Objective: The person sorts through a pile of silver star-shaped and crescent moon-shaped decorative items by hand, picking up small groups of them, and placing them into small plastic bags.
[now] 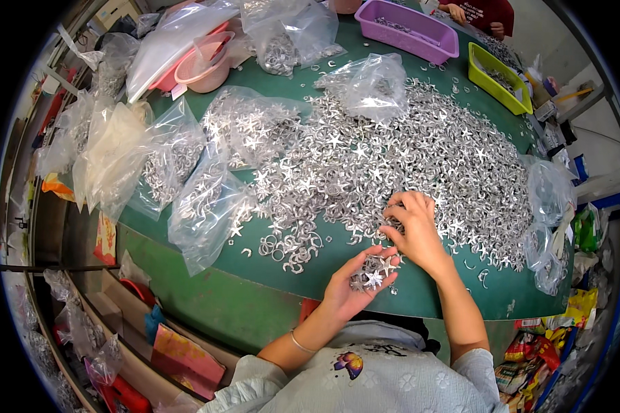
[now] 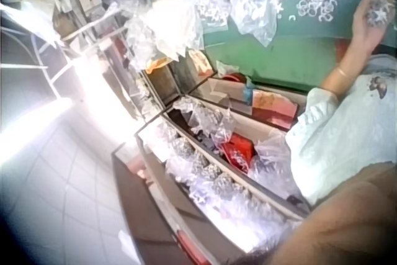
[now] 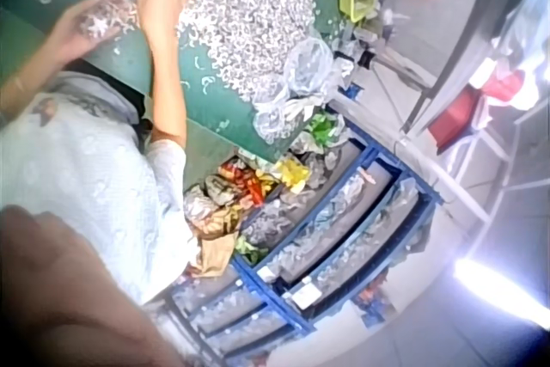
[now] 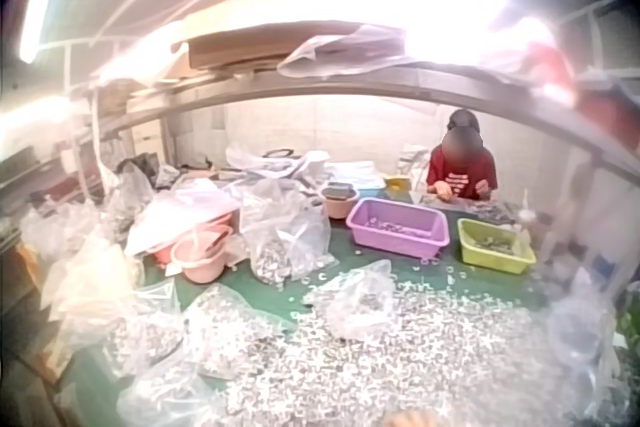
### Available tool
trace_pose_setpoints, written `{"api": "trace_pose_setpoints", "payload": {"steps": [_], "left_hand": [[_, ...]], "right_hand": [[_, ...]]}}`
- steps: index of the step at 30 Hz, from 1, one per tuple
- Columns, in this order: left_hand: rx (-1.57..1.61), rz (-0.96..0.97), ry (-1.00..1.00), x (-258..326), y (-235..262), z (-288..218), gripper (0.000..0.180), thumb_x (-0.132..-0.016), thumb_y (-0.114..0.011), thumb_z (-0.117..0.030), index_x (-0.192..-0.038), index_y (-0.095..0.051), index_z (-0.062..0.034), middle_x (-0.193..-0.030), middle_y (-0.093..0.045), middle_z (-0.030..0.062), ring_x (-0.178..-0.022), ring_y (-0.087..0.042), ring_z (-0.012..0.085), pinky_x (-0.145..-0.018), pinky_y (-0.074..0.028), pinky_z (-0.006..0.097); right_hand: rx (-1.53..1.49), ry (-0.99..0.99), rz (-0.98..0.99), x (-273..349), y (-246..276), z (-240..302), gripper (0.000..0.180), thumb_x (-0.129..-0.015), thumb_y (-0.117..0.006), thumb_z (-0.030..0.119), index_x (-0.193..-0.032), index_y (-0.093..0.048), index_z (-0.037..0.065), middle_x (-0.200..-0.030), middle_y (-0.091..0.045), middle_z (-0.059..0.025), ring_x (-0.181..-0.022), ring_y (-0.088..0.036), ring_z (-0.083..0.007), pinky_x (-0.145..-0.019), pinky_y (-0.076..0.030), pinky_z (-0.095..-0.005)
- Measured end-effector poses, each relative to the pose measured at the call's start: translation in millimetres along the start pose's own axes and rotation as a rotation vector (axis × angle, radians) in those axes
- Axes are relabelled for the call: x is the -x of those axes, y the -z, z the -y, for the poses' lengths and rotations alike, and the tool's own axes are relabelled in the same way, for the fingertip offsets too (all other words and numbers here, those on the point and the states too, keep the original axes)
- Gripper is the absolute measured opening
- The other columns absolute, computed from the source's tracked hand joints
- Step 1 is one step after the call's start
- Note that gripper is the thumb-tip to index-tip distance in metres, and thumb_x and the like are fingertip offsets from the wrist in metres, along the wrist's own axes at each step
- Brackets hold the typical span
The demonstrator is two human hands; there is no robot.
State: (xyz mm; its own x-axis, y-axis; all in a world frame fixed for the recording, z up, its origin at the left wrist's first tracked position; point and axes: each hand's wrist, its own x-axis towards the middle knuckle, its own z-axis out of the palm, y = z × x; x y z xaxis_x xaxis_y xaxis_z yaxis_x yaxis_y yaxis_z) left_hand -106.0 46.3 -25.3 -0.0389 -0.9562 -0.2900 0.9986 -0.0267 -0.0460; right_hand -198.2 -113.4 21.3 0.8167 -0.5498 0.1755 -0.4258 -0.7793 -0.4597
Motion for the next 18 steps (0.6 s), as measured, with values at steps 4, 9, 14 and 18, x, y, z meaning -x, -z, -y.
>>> {"api": "trace_pose_setpoints", "payload": {"steps": [4,9,14,18], "left_hand": [[0.053,0.102,0.011,-0.5,5.0,0.5,0.032,-0.099,-0.047,-0.02,-0.125,-0.053,-0.0022,-0.133,-0.052,0.0191,-0.124,-0.05,0.0333,-0.106,-0.04,0.048],[0.02,0.066,-0.011,0.1,0.7,0.3,0.035,-0.099,-0.047,-0.019,-0.129,-0.05,-0.0008,-0.135,-0.05,0.0194,-0.125,-0.049,0.0331,-0.108,-0.039,0.048],[-0.013,-0.025,-0.053,-0.4,-10.1,2.7,0.04,-0.098,-0.048,-0.018,-0.133,-0.046,0.0,-0.133,-0.051,0.0187,-0.124,-0.049,0.0335,-0.108,-0.039,0.049],[-0.032,0.049,-0.021,-2.4,-4.5,3.8,0.038,-0.097,-0.051,-0.017,-0.131,-0.047,-0.002,-0.127,-0.054,0.017,-0.122,-0.051,0.033,-0.105,-0.042,0.048]], "right_hand": [[-0.145,-0.051,-0.038,2.6,3.3,-2.0,0.009,-0.076,-0.07,0.007,-0.082,-0.064,0.003,-0.103,-0.057,-0.0071,-0.104,-0.05,-0.0261,-0.094,-0.032,-0.0405],[-0.382,-0.15,-0.161,9.0,17.8,-1.2,0.007,-0.079,-0.068,0.006,-0.082,-0.064,0.001,-0.098,-0.06,-0.0092,-0.097,-0.055,-0.0274,-0.091,-0.039,-0.0381],[-0.654,-0.124,0.116,18.6,37.2,6.9,0.011,-0.084,-0.064,0.005,-0.093,-0.066,0.0,-0.103,-0.062,-0.0077,-0.099,-0.058,-0.0207,-0.09,-0.043,-0.0326],[-0.434,-0.269,-0.088,15.3,25.2,-12.4,0.023,-0.081,-0.068,0.008,-0.103,-0.064,0.002,-0.109,-0.06,-0.0099,-0.105,-0.054,-0.0268,-0.094,-0.04,-0.0356]]}}
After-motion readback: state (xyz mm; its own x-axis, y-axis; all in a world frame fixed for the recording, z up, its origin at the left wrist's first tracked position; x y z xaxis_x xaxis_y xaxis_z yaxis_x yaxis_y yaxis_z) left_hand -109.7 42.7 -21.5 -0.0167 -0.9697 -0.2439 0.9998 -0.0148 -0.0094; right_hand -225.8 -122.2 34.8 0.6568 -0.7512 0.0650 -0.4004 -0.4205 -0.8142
